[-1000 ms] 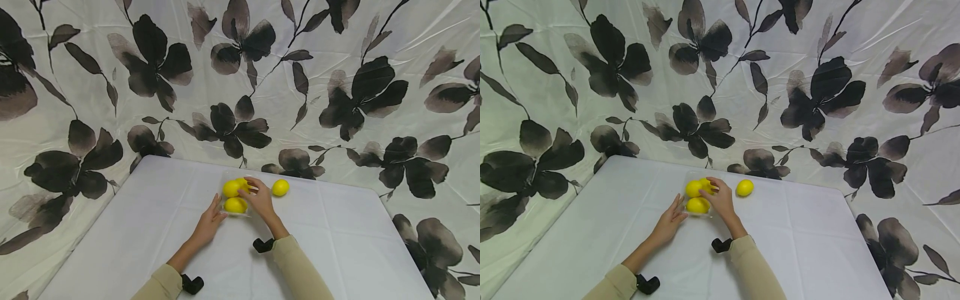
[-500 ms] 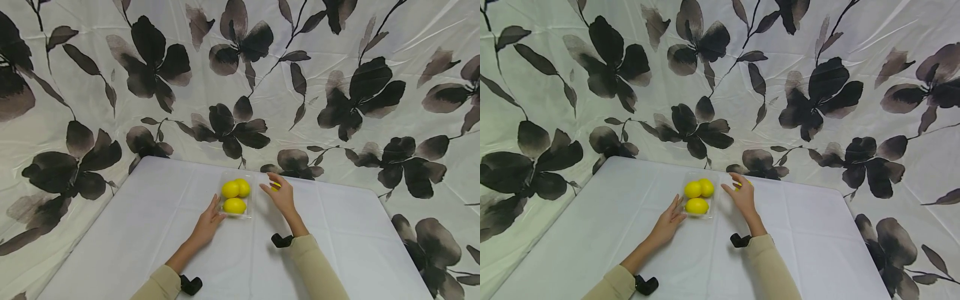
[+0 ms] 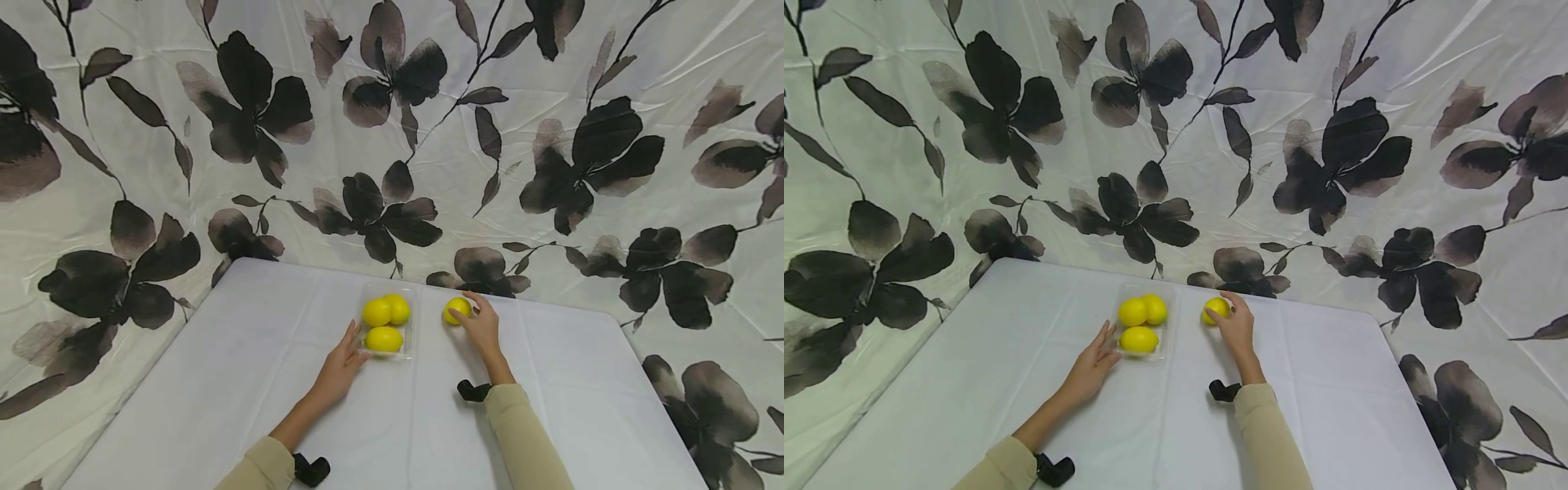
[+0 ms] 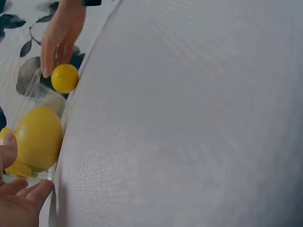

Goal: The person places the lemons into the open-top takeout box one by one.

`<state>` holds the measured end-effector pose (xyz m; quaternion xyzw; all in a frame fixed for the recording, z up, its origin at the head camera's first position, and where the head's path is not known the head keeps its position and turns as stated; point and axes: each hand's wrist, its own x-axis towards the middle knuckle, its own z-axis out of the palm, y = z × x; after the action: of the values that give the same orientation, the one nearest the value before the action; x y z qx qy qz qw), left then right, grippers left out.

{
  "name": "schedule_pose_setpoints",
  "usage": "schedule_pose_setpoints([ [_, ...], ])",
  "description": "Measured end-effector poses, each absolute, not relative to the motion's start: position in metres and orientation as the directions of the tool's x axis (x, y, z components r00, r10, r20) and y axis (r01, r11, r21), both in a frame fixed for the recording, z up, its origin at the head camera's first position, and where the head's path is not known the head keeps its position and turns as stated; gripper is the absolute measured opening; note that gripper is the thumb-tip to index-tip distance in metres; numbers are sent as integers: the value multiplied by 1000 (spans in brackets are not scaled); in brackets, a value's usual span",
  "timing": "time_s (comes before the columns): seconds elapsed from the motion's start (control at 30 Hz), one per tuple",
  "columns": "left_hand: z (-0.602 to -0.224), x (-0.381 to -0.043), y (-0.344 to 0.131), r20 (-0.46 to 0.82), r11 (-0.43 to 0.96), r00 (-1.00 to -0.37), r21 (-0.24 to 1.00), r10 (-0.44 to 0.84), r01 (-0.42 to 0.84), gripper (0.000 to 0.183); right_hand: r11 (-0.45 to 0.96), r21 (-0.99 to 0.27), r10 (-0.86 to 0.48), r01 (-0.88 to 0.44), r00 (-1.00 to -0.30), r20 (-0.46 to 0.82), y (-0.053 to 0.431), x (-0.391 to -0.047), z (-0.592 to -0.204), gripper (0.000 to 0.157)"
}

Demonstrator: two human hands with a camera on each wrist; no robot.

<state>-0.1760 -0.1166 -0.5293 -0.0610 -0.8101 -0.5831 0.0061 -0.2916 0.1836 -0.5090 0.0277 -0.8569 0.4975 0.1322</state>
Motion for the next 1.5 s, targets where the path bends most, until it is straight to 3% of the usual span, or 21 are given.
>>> schedule_pose_setpoints([
  [0.33, -529, -174, -115, 90, 286, -988, 951, 122, 122, 80, 409, -910, 107, -67, -987, 120, 194, -292, -528, 61],
  [0.87, -528, -177, -110, 101, 319, -989, 939, 111, 132, 78, 347, -924, 107, -162, -972, 211, 191, -274, -511, 59],
  [1.17, -528, -179, -113, 99, 324, -989, 937, 114, 131, 78, 331, -900, -40, -285, -957, 288, 164, -264, -482, 60],
  [1.5, -525, -182, -114, 96, 338, -988, 932, 125, 133, 78, 364, -836, -310, -410, -900, 306, 128, -262, -488, 62],
])
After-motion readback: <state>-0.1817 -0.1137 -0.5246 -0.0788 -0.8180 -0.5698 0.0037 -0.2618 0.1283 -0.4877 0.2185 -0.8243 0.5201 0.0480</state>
